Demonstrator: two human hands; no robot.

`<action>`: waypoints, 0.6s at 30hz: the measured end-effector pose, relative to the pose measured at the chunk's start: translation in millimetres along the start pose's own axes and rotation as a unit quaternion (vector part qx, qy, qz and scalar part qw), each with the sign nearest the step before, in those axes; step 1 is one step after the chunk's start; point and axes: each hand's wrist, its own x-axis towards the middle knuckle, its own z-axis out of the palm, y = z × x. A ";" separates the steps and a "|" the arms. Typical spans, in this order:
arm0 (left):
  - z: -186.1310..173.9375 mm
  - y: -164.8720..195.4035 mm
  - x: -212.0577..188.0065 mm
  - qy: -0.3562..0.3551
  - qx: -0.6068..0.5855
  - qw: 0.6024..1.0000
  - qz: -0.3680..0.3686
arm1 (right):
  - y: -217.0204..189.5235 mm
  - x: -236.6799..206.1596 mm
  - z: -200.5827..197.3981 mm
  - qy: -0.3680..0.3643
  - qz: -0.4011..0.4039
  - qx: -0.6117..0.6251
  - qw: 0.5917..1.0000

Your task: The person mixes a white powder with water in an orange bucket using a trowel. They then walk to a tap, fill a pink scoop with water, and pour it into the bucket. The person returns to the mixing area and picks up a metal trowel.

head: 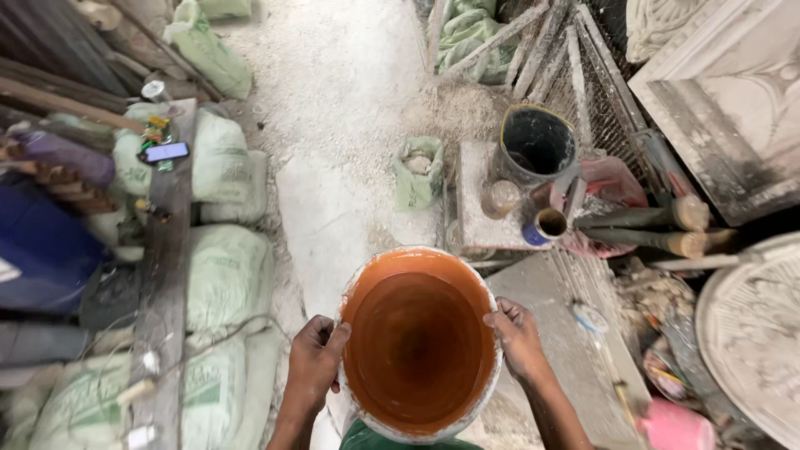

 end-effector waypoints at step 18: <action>-25.8 202.2 473.7 -0.051 0.038 0.998 0.010 | -65.3 451.6 177.9 -0.016 0.030 0.121 0.992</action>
